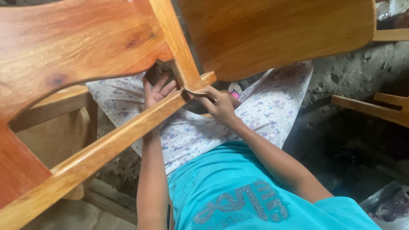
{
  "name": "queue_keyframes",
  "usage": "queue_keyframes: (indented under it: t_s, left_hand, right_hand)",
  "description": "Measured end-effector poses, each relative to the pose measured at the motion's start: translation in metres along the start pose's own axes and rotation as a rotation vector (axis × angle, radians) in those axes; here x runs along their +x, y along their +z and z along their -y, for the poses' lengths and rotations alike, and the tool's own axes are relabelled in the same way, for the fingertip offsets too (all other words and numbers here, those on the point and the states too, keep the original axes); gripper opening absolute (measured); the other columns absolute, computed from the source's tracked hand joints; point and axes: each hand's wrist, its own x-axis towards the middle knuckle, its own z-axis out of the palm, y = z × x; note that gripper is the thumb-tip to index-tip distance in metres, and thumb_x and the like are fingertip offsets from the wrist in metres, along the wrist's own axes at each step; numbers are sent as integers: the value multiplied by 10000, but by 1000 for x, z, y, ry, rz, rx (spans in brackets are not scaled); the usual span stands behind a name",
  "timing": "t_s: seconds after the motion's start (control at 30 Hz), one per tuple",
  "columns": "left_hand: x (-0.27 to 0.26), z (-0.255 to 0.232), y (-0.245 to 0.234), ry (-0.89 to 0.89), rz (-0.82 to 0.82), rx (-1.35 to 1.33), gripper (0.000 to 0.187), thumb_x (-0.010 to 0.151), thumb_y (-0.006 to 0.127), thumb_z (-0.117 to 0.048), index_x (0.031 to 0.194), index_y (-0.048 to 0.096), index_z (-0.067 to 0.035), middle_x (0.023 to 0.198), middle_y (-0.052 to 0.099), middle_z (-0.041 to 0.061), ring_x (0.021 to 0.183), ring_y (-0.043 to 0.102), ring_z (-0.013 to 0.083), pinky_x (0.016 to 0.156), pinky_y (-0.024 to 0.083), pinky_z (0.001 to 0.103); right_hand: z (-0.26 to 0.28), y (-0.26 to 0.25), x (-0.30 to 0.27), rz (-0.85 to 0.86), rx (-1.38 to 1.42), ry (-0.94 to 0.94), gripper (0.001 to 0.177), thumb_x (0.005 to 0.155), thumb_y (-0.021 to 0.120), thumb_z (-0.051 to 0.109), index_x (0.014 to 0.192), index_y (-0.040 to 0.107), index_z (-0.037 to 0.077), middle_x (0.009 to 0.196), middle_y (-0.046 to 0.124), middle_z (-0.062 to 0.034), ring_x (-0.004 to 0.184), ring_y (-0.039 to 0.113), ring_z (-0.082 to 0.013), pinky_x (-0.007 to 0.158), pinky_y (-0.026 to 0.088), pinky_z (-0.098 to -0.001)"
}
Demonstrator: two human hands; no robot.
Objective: The person manually sands the wooden frame of a chair using sandpaper.
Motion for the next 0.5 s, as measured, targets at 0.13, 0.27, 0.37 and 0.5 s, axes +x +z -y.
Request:
queue_keyframes:
  t_s: [0.13, 0.27, 0.37, 0.5]
  left_hand:
    - [-5, -2, 0, 11, 30, -5, 939, 881, 357, -809, 1544, 484, -156, 1491, 557, 214, 1346, 593, 340, 1120, 506, 481]
    - [-34, -5, -11, 112, 89, -71, 919, 934, 283, -758, 1532, 480, -89, 1510, 513, 259, 1396, 537, 384, 1141, 472, 497]
    - [-76, -14, -37, 188, 108, -285, 978, 927, 258, -754, 1562, 407, -24, 1513, 449, 348, 1425, 462, 452, 1167, 402, 561]
    - [-165, -30, -31, 663, 123, -127, 715, 1028, 397, -519, 1572, 359, -57, 1627, 333, 315, 1569, 256, 491, 1311, 142, 655]
  right_hand:
    - [31, -42, 10, -45, 231, 108, 136, 961, 731, 129, 1048, 793, 214, 640, 647, 48, 609, 508, -33, 550, 428, -176]
    - [13, -37, 25, 21, -125, -358, 376, 990, 694, 56, 1321, 702, 235, 1296, 665, -17, 967, 712, -265, 791, 560, -352]
    - [42, -11, 12, 122, -307, -485, 470, 1066, 578, 158, 1524, 536, 252, 1538, 553, -24, 1102, 668, -352, 890, 535, -441]
    - [59, 20, 10, 174, -83, -651, 366, 1115, 479, 177, 1467, 580, 158, 1467, 636, -42, 1338, 626, -206, 1020, 474, -338]
